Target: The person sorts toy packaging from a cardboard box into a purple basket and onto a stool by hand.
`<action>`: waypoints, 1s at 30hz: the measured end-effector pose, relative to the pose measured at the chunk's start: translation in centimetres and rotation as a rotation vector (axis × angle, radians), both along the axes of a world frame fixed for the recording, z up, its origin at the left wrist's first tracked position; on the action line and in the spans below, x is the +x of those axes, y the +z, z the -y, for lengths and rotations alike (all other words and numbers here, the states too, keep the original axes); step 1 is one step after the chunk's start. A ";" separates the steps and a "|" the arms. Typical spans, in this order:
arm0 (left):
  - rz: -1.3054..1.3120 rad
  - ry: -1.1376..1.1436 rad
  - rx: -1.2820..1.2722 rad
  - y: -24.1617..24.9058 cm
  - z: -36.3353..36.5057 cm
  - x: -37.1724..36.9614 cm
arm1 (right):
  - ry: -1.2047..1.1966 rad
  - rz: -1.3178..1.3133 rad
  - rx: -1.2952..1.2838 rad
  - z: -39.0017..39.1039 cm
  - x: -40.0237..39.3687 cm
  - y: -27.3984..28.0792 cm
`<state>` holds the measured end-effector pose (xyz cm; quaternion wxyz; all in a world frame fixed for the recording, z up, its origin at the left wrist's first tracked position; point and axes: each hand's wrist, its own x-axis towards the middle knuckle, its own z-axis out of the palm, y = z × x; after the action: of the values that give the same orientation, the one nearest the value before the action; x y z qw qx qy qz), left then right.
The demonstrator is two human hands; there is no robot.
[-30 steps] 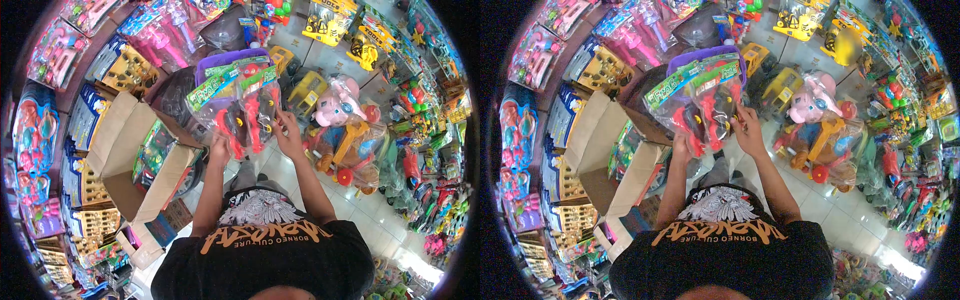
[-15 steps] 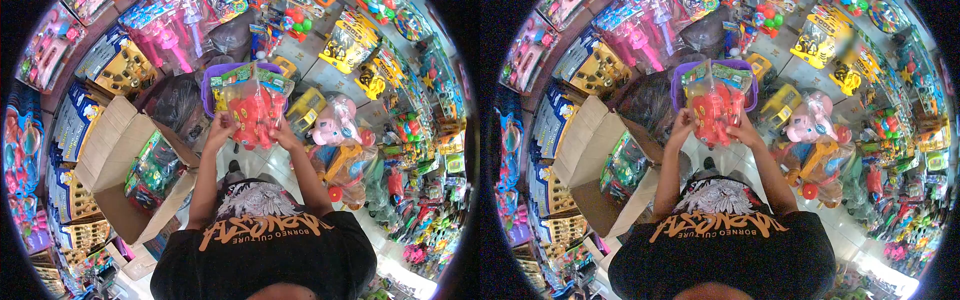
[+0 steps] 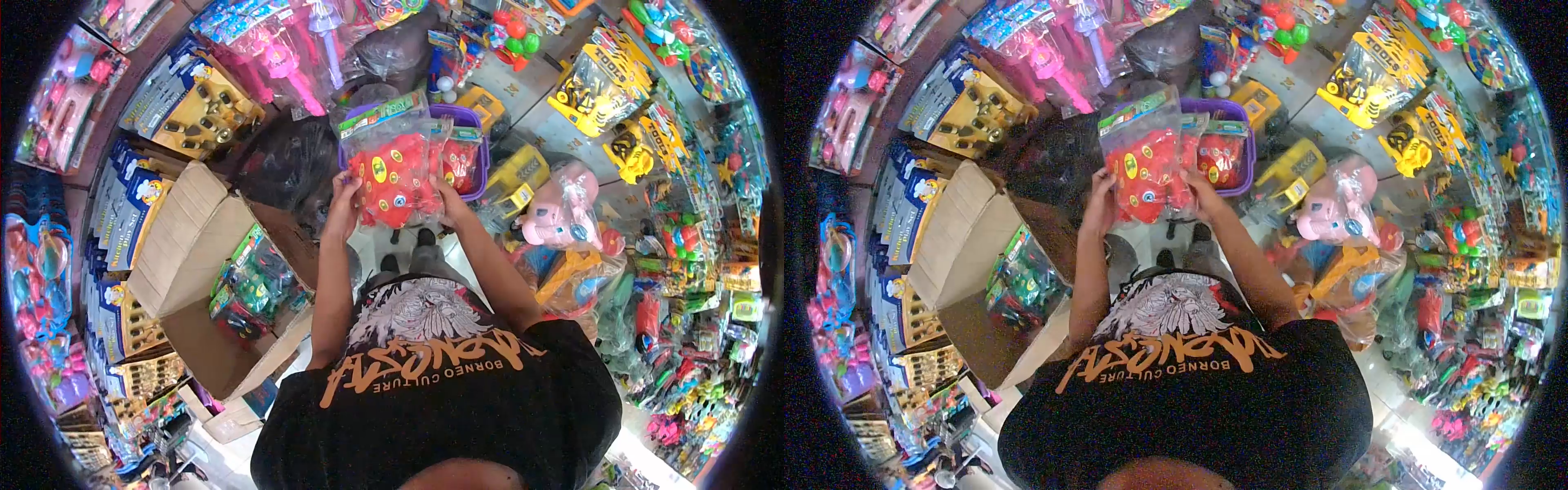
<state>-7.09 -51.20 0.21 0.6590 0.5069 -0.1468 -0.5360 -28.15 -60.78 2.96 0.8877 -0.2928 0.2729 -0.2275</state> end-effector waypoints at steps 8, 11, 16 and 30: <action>-0.108 -0.034 -0.022 -0.5 3.9 1.4 | 0.001 -0.082 -0.197 5.4 2.4 -1.4; 0.068 0.010 -0.044 -0.1 4.7 1.2 | 0.082 -0.274 -0.420 8.1 2.3 -4.1; 0.376 -0.051 0.083 -2.4 5.2 2.8 | 0.166 -0.271 -0.274 9.2 2.5 -3.3; 0.814 -0.160 0.614 -5.8 5.8 2.5 | 0.270 -0.474 -0.649 8.5 4.2 -8.7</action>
<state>-4.55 -57.00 -5.54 0.3262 0.8318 -0.2654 -0.3623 -23.96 -69.30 -5.73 0.6841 -0.6345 0.3428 -0.1095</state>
